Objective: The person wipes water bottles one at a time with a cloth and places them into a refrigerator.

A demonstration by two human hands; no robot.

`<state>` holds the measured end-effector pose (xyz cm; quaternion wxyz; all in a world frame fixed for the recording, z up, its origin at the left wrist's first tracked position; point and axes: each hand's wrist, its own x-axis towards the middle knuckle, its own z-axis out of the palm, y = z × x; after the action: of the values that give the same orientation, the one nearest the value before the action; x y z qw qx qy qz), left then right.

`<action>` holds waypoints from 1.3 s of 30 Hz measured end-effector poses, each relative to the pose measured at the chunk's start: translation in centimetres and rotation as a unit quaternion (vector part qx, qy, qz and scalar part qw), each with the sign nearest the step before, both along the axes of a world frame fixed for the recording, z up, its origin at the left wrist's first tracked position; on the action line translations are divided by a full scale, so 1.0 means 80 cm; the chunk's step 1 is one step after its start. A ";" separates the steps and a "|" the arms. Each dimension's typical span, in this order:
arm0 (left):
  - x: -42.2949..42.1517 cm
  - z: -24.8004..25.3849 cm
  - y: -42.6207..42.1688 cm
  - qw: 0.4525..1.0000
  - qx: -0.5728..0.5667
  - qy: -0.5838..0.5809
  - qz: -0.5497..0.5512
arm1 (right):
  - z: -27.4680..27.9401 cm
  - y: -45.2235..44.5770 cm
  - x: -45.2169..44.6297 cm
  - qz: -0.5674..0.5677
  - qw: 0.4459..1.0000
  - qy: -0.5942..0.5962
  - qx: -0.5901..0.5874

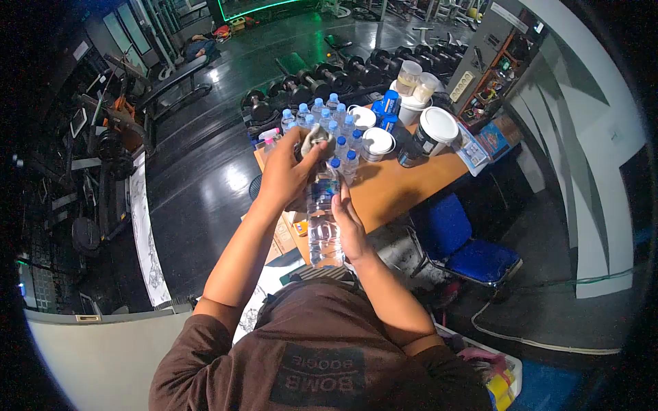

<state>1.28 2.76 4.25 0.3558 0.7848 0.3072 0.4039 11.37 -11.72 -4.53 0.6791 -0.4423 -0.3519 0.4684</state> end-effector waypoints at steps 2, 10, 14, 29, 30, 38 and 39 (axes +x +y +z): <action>0.006 -0.022 0.003 0.999 0.028 0.024 -0.012 | 0.000 0.001 -0.006 -0.014 1.000 -0.013 0.006; -0.011 -0.027 -0.046 0.997 -0.059 0.028 -0.043 | -0.029 0.001 0.016 -0.023 0.994 0.097 -0.035; -0.026 -0.025 -0.062 0.992 -0.051 0.063 -0.094 | -0.056 0.010 0.035 -0.008 0.993 0.119 -0.005; -0.008 -0.028 -0.039 0.996 -0.040 0.050 -0.059 | -0.042 0.001 0.012 -0.010 0.993 0.116 -0.025; -0.009 -0.032 -0.051 0.997 -0.033 0.038 -0.063 | -0.042 -0.001 0.015 -0.004 0.990 0.142 -0.008; -0.043 -0.036 -0.083 0.987 -0.101 0.055 -0.115 | -0.039 0.009 0.024 -0.033 0.988 0.151 0.015; -0.038 -0.040 -0.073 0.994 -0.054 0.020 -0.090 | -0.044 0.008 0.024 -0.015 0.987 0.160 0.028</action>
<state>-1.78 -3.09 1.03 0.4265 0.7968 0.2634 0.3373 13.33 -11.04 -8.08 0.7460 -0.3474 -0.2449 0.5127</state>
